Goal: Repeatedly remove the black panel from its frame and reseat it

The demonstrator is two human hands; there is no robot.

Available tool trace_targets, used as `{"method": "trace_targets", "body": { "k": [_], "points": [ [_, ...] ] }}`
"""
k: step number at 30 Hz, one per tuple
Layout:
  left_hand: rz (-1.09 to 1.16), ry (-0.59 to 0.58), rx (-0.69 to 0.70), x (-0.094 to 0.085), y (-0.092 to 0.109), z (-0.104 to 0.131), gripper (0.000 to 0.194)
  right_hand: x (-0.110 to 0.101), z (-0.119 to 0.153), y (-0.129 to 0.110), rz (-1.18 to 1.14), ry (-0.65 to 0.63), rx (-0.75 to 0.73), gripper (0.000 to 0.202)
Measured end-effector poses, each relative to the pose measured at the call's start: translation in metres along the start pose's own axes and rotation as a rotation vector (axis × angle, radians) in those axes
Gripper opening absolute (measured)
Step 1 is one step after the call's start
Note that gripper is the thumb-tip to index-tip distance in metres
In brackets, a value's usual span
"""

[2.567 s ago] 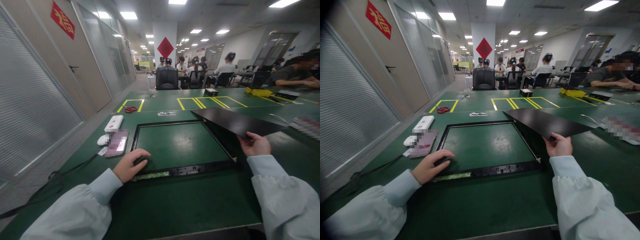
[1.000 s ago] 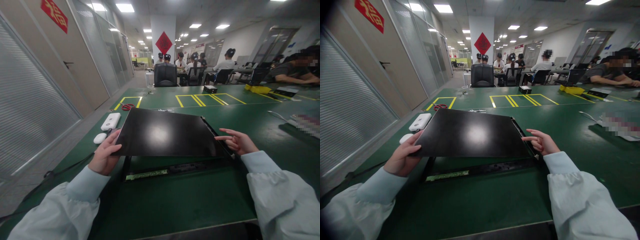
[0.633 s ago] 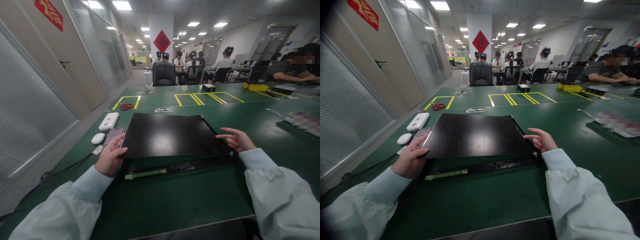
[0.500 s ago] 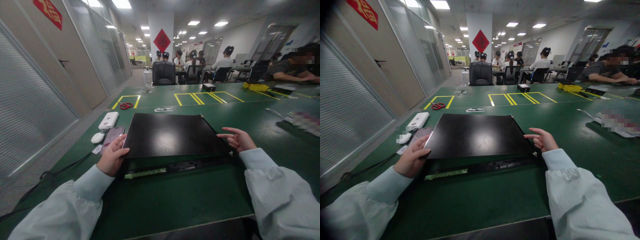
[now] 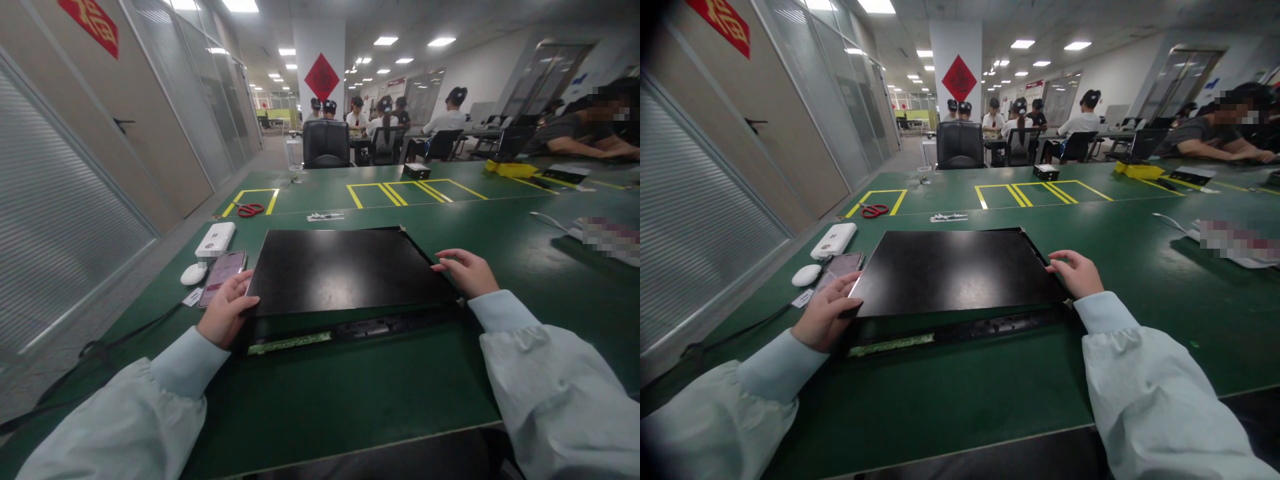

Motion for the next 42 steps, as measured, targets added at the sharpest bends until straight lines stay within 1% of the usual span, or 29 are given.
{"method": "trace_targets", "body": {
  "k": [4, 9, 13, 18, 26, 32, 35, 42],
  "points": [
    [-0.014, 0.018, -0.013, 0.0003, -0.0005, 0.0009, 0.064, -0.0003, -0.0009, -0.0035, 0.175, -0.027, -0.121, 0.039],
    [-0.028, 0.020, -0.019, -0.0009, -0.0018, -0.0019, 0.063, -0.0003, -0.0021, 0.0009, 0.232, -0.034, -0.122, 0.037],
    [-0.050, 0.004, -0.012, -0.0024, -0.0034, -0.0050, 0.067, 0.0001, -0.0015, -0.0012, 0.247, -0.030, -0.129, 0.035],
    [-0.069, -0.007, -0.006, -0.0027, -0.0035, -0.0052, 0.066, 0.0010, -0.0005, -0.0047, 0.259, -0.033, -0.141, 0.035],
    [-0.065, -0.017, -0.030, -0.0002, -0.0032, -0.0049, 0.069, 0.0001, -0.0013, -0.0011, 0.277, -0.024, -0.149, 0.034],
    [-0.080, -0.029, -0.032, 0.0006, -0.0035, -0.0031, 0.073, 0.0009, -0.0002, -0.0037, 0.287, -0.023, -0.174, 0.030],
    [-0.093, -0.036, -0.030, 0.0011, -0.0028, -0.0023, 0.071, 0.0001, 0.0008, -0.0058, 0.281, -0.008, -0.170, 0.030],
    [-0.095, -0.023, -0.048, 0.0020, -0.0011, -0.0019, 0.069, -0.0001, 0.0012, -0.0089, 0.262, -0.017, -0.161, 0.030]
  ]
}}
Point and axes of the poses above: each hand's wrist, its own z-axis away from the middle knuckle, its own x-axis out of the palm, y = z × x, the point moved 8 cm from there along -z, towards the middle knuckle, and after that the axes turned 11 degrees about -x, right-handed, at the moved point
